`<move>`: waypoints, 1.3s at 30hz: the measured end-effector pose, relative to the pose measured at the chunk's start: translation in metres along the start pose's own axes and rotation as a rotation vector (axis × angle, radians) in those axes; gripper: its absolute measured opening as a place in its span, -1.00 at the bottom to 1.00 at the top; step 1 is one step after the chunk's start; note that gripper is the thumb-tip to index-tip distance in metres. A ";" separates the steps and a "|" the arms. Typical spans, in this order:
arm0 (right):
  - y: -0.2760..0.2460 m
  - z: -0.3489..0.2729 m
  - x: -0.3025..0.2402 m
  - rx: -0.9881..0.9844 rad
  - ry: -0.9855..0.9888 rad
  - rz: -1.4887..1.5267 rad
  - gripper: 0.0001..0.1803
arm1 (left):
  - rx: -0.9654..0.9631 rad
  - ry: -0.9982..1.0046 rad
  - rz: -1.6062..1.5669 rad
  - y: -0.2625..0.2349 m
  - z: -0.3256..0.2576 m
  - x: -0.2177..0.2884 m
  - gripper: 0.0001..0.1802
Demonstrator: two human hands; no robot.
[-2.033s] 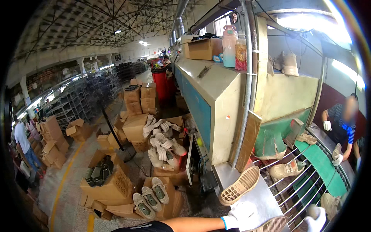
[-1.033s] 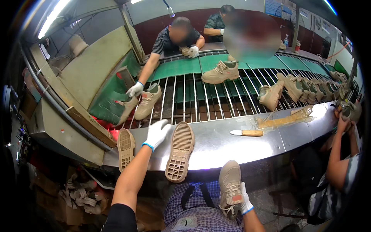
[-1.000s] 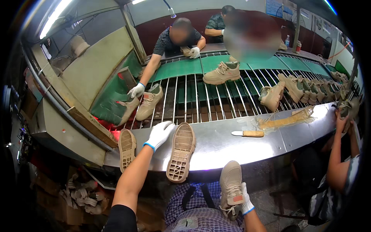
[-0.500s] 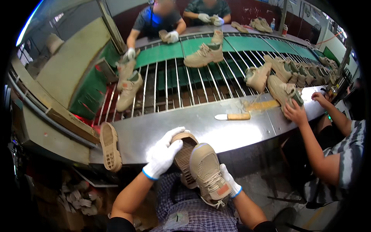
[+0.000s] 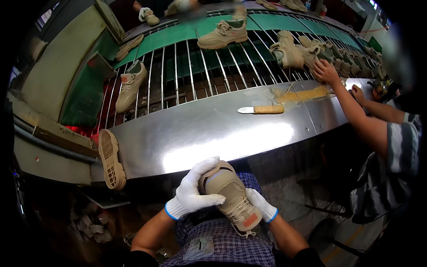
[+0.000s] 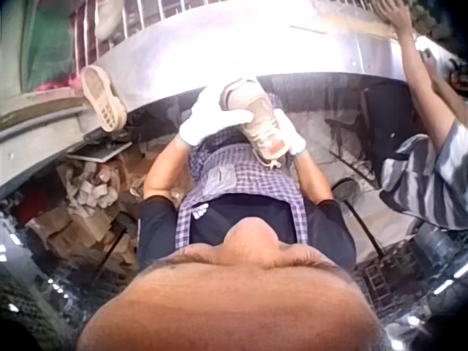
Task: The person rubs the edges and soles of shoes while they move along a conveyor belt, then stands up to hand a pair of black shoes to another person.
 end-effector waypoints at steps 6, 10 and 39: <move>0.014 0.000 -0.011 -0.030 0.040 -0.015 -0.24 | -0.019 0.017 0.010 -0.001 0.002 0.003 0.08; 0.019 0.001 -0.011 -0.068 0.053 -0.008 -0.24 | -0.002 0.028 0.012 -0.003 0.000 0.001 0.05; -0.033 -0.014 0.004 0.144 0.040 0.436 -0.03 | -0.445 -0.016 0.108 0.029 0.046 -0.029 0.14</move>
Point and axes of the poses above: each hand's wrist, its own z-axis towards the middle knuckle, its own y-axis out of the palm, x = y × z, the point moved 7 cm from there along z, towards the middle knuckle, and after that the axes turned 8 degrees about x, right-handed, at the moved point
